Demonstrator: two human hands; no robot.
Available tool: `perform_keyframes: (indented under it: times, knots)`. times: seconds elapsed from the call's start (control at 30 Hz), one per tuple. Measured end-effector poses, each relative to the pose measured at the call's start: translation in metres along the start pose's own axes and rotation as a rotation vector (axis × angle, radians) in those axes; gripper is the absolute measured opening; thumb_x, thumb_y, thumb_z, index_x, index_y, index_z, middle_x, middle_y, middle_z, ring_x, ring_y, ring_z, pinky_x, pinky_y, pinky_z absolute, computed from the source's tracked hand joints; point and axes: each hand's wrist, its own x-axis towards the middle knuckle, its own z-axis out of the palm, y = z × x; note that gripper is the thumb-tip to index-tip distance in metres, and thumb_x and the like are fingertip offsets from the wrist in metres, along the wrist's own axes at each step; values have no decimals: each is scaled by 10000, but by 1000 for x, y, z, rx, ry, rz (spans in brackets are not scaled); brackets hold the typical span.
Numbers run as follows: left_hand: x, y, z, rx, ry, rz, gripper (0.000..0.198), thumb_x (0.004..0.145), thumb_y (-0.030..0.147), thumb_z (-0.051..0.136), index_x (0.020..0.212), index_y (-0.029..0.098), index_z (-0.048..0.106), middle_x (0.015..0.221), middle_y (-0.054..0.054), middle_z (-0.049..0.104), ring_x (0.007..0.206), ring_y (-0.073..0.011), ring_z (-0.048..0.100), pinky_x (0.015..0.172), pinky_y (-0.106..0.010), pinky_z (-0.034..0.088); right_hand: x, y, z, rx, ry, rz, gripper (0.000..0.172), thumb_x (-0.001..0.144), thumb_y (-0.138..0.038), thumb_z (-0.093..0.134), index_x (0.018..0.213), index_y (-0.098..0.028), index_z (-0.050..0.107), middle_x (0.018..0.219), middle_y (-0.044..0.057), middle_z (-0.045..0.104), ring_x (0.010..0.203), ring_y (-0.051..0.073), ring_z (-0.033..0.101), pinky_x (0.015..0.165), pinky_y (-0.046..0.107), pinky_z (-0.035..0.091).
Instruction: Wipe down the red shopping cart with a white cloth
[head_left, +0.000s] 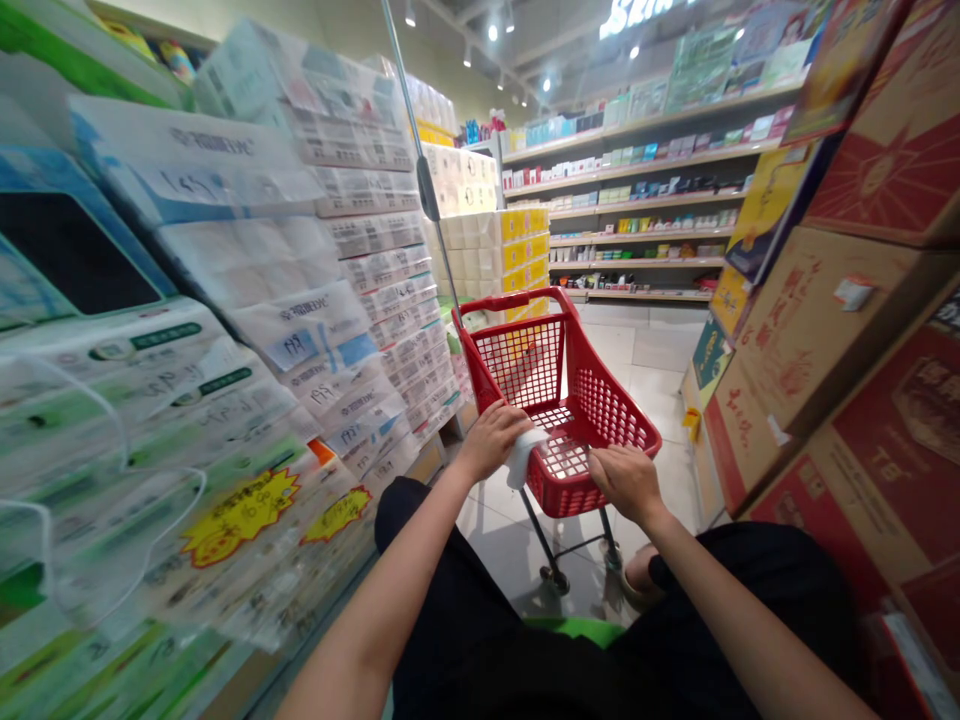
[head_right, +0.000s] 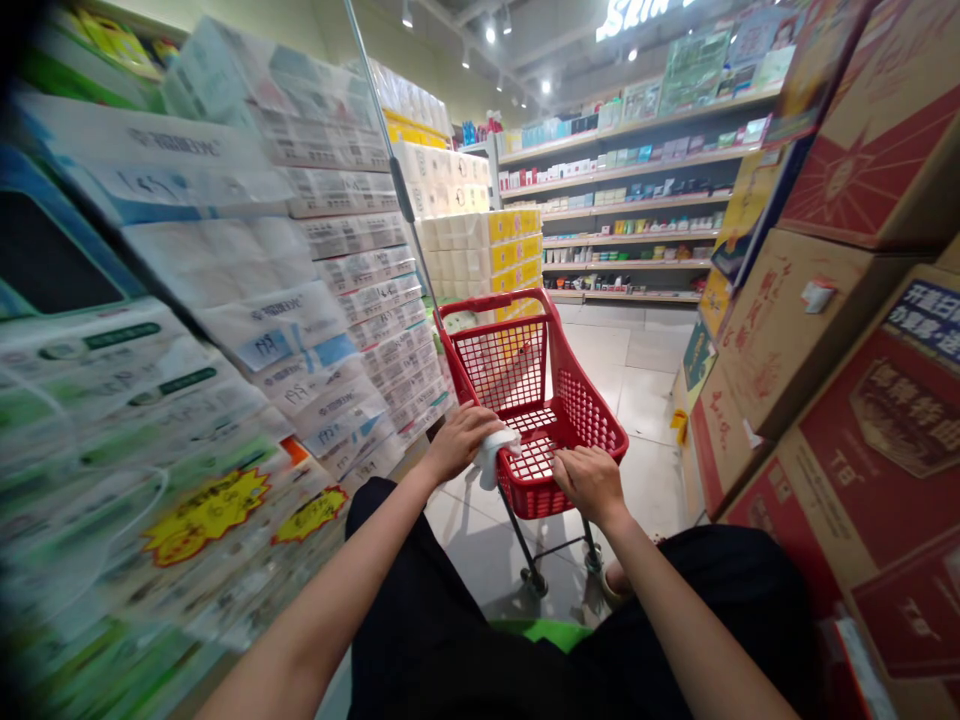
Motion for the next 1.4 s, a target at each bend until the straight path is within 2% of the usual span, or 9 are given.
perform_keyframes:
  times: [0.13, 0.37, 0.5, 0.67, 0.83, 1.0, 1.07, 1.27, 1.4]
  knots:
    - [5, 38, 6, -75, -79, 57, 285, 823, 199, 506, 1088, 234, 605, 1099, -51, 585, 1137, -220, 485, 1136, -464, 270, 1, 4, 2, 0, -9, 2, 357, 953, -290, 352, 703, -199, 590, 701, 25, 657, 694, 156, 543, 710, 308, 285]
    - [14, 93, 25, -24, -48, 50, 224, 862, 357, 496, 1011, 197, 547, 1026, -74, 544, 1057, -250, 462, 1094, -460, 285, 8, 25, 3, -29, -49, 41, 395, 958, -295, 326, 688, -196, 596, 678, 43, 637, 707, 167, 534, 725, 314, 290]
    - [26, 110, 41, 29, 5, -42, 180, 919, 320, 428, 973, 186, 535, 978, -78, 539, 1000, -245, 485, 1061, -470, 304, 12, 32, -2, -35, -62, 44, 378, 974, -292, 296, 754, -201, 590, 750, 43, 644, 775, 181, 523, 758, 319, 292]
    - [39, 116, 58, 82, 42, -97, 193, 938, 307, 413, 1002, 168, 531, 980, -91, 547, 986, -255, 497, 1018, -474, 336, 16, 14, -1, 35, -42, 146, 358, 994, -334, 267, 881, -215, 586, 879, 47, 652, 890, 197, 526, 824, 320, 313]
    - [39, 111, 58, 96, 40, -63, 259, 937, 312, 422, 1117, 148, 510, 1060, -102, 550, 1007, -243, 492, 1032, -459, 319, 17, -1, 7, 267, 6, 268, 403, 1009, -347, 206, 956, -235, 590, 904, 25, 666, 855, 177, 565, 830, 311, 350]
    - [28, 90, 42, 65, -33, 110, 288, 963, 364, 385, 1167, 203, 508, 1102, -59, 557, 1077, -215, 465, 1024, -410, 323, 12, 5, 7, 333, -3, 210, 399, 1004, -379, 212, 1083, -247, 581, 983, 25, 679, 917, 185, 591, 870, 330, 371]
    - [26, 75, 37, 53, -55, 125, 289, 966, 367, 380, 1180, 221, 508, 1127, -45, 551, 1099, -208, 453, 1028, -398, 321, 12, 8, 6, 354, -9, 207, 411, 1004, -384, 204, 1077, -249, 585, 982, 27, 680, 922, 187, 598, 869, 334, 379]
    - [22, 19, 26, 61, -31, -72, 248, 969, 332, 369, 1131, 241, 534, 1144, -36, 532, 1121, -201, 438, 1061, -397, 304, 15, 20, 6, 318, -25, 194, 403, 1002, -383, 223, 1001, -243, 601, 957, 34, 682, 909, 186, 604, 839, 324, 382]
    - [22, 2, 25, 68, -18, -121, 248, 974, 310, 345, 1131, 253, 528, 1143, -32, 529, 1127, -196, 439, 1091, -404, 284, 17, 31, 2, 253, -58, 182, 420, 1000, -375, 236, 902, -231, 618, 865, 30, 679, 838, 174, 596, 797, 309, 371]
